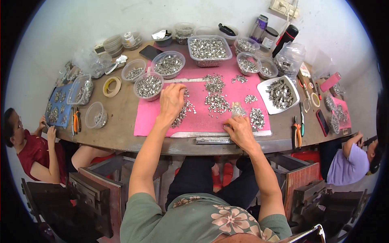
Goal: The person sorts small metal butterfly-shaped parts into a jig by hand, then processes them using a manual wheel press.
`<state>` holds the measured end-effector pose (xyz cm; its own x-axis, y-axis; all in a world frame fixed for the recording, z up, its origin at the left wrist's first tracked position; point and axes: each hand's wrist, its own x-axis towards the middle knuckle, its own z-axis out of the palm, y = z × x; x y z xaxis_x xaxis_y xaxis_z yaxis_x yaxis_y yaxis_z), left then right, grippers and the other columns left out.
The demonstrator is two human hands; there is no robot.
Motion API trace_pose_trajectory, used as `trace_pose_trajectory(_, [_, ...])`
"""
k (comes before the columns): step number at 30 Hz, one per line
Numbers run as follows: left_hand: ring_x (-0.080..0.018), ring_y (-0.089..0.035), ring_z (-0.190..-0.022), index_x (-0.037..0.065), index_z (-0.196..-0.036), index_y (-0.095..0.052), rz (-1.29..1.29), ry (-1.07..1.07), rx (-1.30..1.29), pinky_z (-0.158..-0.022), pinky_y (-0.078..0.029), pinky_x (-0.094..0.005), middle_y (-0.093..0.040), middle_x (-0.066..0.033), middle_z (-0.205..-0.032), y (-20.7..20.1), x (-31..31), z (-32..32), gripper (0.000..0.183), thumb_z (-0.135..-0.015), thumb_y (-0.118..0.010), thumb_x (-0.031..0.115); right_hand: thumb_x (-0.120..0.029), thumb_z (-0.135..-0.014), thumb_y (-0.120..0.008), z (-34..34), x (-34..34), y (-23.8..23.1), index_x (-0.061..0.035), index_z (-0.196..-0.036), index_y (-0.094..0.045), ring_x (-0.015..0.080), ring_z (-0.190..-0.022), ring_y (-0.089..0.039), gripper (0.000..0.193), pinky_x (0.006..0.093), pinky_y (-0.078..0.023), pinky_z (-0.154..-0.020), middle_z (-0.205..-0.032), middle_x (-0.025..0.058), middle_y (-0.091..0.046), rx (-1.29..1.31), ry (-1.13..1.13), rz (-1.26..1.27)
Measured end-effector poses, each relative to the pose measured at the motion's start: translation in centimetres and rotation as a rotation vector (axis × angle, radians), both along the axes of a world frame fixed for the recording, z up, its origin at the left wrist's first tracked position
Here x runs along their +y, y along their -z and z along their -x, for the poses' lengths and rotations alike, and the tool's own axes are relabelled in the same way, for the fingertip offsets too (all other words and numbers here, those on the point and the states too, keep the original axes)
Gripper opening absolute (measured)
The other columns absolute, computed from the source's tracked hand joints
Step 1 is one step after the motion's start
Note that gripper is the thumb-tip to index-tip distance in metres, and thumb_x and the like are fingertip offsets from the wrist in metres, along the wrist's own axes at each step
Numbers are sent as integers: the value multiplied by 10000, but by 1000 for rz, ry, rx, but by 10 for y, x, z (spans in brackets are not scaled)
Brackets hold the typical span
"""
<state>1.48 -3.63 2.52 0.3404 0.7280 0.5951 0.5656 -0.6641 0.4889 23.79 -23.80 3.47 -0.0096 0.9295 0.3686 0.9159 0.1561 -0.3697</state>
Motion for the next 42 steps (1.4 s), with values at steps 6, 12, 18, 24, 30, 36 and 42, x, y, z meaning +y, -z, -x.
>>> trace_pose_trajectory(6, [-367,-653,-926,37,-948,-746,-47,-30,171,-826,-513,-468,-675,-184,-917,23,34,-10,124,-859,-726,121,-122,-849,-753,0,-1,10,-70,-892,-697,280,-866,-599,87,416,-405,-825,-827,83,-609,-6,-23,-5])
trace_pose_trajectory(12, [-356,-659,-934,67,-888,-748,-20,-24,255,-828,-504,-491,-686,-151,-933,21,46,-14,137,-835,-759,193,-94,-840,-746,-4,1,6,-48,-874,-634,310,-835,-600,126,430,-414,-802,-812,113,-620,76,-18,-11])
trace_pose_trajectory(18, [-351,-662,-914,76,-883,-701,63,7,211,-818,-477,-489,-690,-122,-905,21,49,-9,112,-850,-730,179,-111,-888,-740,-7,-24,-10,-7,-909,-694,272,-787,-677,116,386,-511,-731,-865,123,-725,559,73,83])
trace_pose_trajectory(24, [-358,-671,-828,39,-919,-655,-59,60,77,-762,-508,-478,-694,-155,-852,27,50,-9,90,-872,-669,114,-45,-906,-716,8,-59,8,13,-961,-685,203,-888,-687,85,321,-522,-797,-980,105,-727,733,121,21])
trace_pose_trajectory(30, [-294,-680,-693,-1,-949,-640,55,71,-25,-666,-531,-401,-685,-171,-796,18,43,-11,99,-891,-673,73,-25,-913,-707,16,-64,20,17,-973,-680,184,-911,-679,79,311,-522,-815,-1021,95,-718,766,154,-67])
trace_pose_trajectory(36, [-363,-645,-787,9,-930,-630,109,217,-122,-705,-501,-457,-661,-168,-849,4,12,-14,67,-879,-666,33,-11,-919,-694,15,-64,22,10,-976,-670,164,-910,-649,65,286,-501,-812,-1029,94,-712,673,155,-115])
trace_pose_trajectory(42, [-240,-623,-818,66,-933,-728,-7,509,71,-789,-476,-365,-658,-72,-860,6,-57,-19,51,-882,-726,72,23,-840,-717,9,-67,19,-6,-981,-683,283,-955,-678,149,371,-510,-869,-1070,120,-713,212,14,-245])
